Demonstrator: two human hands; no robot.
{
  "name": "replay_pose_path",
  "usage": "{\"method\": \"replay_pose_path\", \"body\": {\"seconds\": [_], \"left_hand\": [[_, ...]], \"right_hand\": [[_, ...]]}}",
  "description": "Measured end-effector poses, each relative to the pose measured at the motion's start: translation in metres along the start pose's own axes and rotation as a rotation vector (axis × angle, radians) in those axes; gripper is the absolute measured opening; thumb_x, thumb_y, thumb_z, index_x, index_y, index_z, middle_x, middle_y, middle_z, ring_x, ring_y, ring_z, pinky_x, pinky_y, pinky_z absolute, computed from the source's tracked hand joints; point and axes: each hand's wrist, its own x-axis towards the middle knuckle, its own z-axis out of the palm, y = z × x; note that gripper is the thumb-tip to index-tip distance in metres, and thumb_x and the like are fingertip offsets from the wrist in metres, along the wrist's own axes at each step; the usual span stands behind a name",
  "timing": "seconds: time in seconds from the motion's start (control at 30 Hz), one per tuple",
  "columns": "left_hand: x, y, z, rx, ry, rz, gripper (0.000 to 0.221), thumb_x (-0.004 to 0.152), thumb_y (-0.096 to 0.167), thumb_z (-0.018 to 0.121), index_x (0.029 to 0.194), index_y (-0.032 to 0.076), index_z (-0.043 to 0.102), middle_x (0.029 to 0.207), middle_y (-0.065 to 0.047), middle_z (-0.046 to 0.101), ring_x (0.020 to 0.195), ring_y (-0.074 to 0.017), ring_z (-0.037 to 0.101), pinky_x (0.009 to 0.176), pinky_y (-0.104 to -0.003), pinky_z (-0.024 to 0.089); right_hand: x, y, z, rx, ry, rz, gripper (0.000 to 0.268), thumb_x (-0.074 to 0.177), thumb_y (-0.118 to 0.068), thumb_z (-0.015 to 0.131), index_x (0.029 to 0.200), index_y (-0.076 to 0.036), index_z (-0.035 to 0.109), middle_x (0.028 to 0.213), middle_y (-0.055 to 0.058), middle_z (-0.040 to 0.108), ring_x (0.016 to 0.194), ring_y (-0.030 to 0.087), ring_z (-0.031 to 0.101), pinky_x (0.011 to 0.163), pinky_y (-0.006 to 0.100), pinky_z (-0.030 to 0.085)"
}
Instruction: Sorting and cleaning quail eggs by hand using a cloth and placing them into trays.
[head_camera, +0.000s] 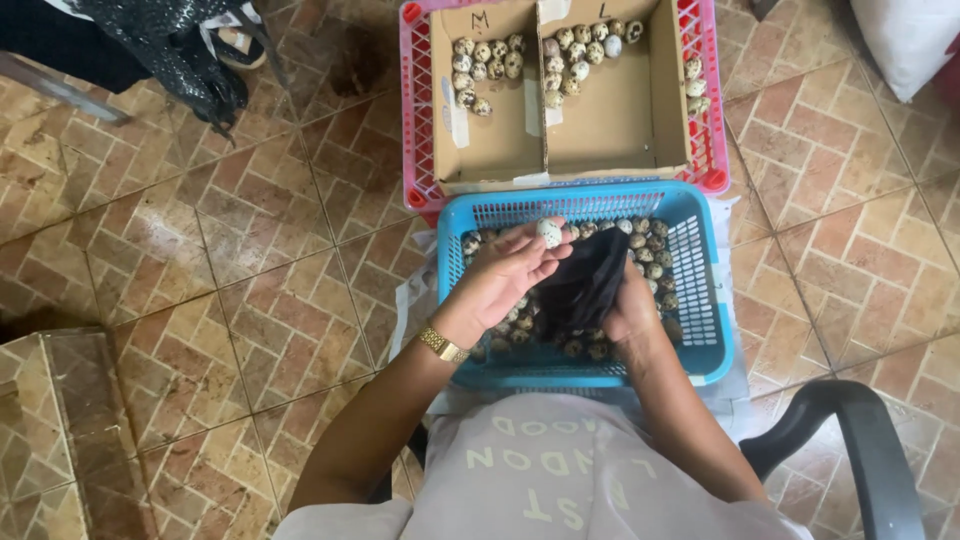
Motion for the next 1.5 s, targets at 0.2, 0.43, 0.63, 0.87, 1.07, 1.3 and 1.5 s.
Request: {"method": "replay_pose_path", "body": {"seconds": [0.2,0.43,0.63,0.87,1.07,1.3,1.5], "left_hand": [[0.011,-0.001,-0.014,0.029,0.016,0.003,0.043,0.097,0.024,0.072,0.137,0.011,0.065,0.120,-0.011,0.074,0.106,-0.0157,0.073,0.097,-0.027,0.054],[0.009,-0.010,0.008,0.286,0.103,0.116,0.042,0.094,0.018,0.077,0.133,0.008,0.068,0.123,-0.011,0.073,0.108,-0.0156,0.069,0.101,-0.033,0.053],[0.002,0.002,0.009,0.261,0.120,-0.005,0.035,0.098,0.033,0.068,0.128,0.015,0.071,0.104,-0.013,0.078,0.094,-0.0109,0.074,0.086,-0.019,0.056],[0.018,-0.030,-0.020,0.365,0.071,0.028,0.034,0.095,0.037,0.073,0.118,0.011,0.074,0.092,-0.011,0.078,0.085,-0.0114,0.073,0.085,-0.024,0.058],[0.028,-0.049,-0.042,0.377,0.044,0.057,0.031,0.089,0.035,0.082,0.104,0.008,0.077,0.089,-0.011,0.076,0.082,-0.0185,0.073,0.083,-0.031,0.059],[0.029,-0.050,-0.044,0.666,0.063,0.132,0.034,0.086,0.045,0.082,0.084,0.012,0.072,0.070,-0.004,0.070,0.070,-0.0104,0.068,0.062,-0.025,0.050],[0.023,-0.046,-0.034,0.354,0.054,0.084,0.040,0.079,0.040,0.089,0.088,0.006,0.069,0.081,-0.008,0.075,0.079,-0.0126,0.072,0.075,-0.024,0.059]], "right_hand": [[-0.004,-0.002,0.001,0.039,-0.013,0.035,0.039,0.102,-0.037,0.061,0.114,-0.001,0.073,0.109,0.014,0.076,0.107,0.028,0.074,0.099,0.045,0.057],[0.014,0.021,-0.018,-0.062,-0.173,-0.096,0.031,0.097,-0.022,0.070,0.119,-0.001,0.071,0.103,0.019,0.076,0.097,0.033,0.076,0.090,0.051,0.063],[0.018,0.012,-0.024,0.031,-0.264,-0.233,0.027,0.097,-0.018,0.071,0.116,0.000,0.068,0.102,0.019,0.075,0.095,0.033,0.076,0.087,0.050,0.064],[0.025,0.025,-0.033,-0.139,-0.238,-0.291,0.031,0.096,-0.016,0.072,0.122,0.000,0.070,0.102,0.020,0.076,0.091,0.031,0.077,0.086,0.051,0.064],[0.020,0.024,-0.024,-0.225,-0.271,-0.302,0.031,0.094,-0.014,0.074,0.122,0.000,0.071,0.102,0.022,0.076,0.092,0.033,0.076,0.086,0.054,0.063],[0.005,0.020,-0.008,-0.309,-0.324,-0.360,0.027,0.092,-0.013,0.078,0.115,-0.001,0.072,0.100,0.018,0.076,0.090,0.028,0.076,0.083,0.048,0.063],[0.002,0.015,-0.015,-0.235,-0.350,-0.362,0.019,0.096,-0.010,0.071,0.111,0.001,0.070,0.098,0.020,0.075,0.091,0.030,0.076,0.083,0.049,0.064]]}}
